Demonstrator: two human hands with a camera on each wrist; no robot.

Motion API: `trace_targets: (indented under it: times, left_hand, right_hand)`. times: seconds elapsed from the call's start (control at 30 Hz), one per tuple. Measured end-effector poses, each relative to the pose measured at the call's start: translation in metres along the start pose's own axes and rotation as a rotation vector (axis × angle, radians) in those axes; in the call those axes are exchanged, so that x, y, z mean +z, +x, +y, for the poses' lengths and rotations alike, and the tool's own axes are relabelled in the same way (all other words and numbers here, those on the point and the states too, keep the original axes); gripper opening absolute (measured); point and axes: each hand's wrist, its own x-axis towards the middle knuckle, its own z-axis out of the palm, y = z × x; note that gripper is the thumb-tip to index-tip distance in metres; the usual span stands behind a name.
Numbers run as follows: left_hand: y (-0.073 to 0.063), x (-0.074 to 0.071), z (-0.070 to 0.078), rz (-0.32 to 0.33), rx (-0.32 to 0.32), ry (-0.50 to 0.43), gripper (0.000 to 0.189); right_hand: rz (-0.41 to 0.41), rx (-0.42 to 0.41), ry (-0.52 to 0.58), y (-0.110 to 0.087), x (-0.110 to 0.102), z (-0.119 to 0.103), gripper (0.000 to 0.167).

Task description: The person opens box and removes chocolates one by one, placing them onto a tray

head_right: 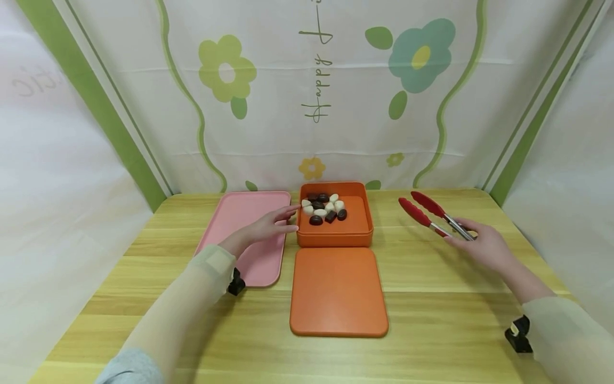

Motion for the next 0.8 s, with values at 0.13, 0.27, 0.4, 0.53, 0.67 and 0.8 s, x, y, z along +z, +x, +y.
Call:
trace_targets:
  times: [0.13,0.27,0.4,0.53,0.67,0.8]
  left_hand:
    - [0.0,0.0,0.001,0.003,-0.006,0.0,0.068]
    - [0.0,0.001,0.001,0.003,-0.007,-0.002,0.069]
    - [0.001,0.001,0.001,-0.003,0.005,-0.01,0.07]
    - [0.001,0.001,0.0,-0.007,0.012,-0.012,0.069]
    - [0.0,0.001,0.0,-0.008,0.011,-0.003,0.069]
    - [0.0,0.001,0.001,-0.007,0.009,0.002,0.069]
  right_hand:
    - [-0.028,0.0,0.032,0.004,-0.005,-0.011,0.066]
    - [-0.058,0.017,0.023,0.007,-0.009,-0.022,0.071]
    - [-0.077,0.012,-0.026,0.01,-0.008,-0.03,0.074]
    - [-0.087,-0.011,-0.075,0.013,-0.005,-0.038,0.079]
    - [-0.069,-0.041,-0.106,0.016,-0.003,-0.047,0.081]
    - [-0.067,-0.064,-0.115,0.019,-0.005,-0.057,0.081]
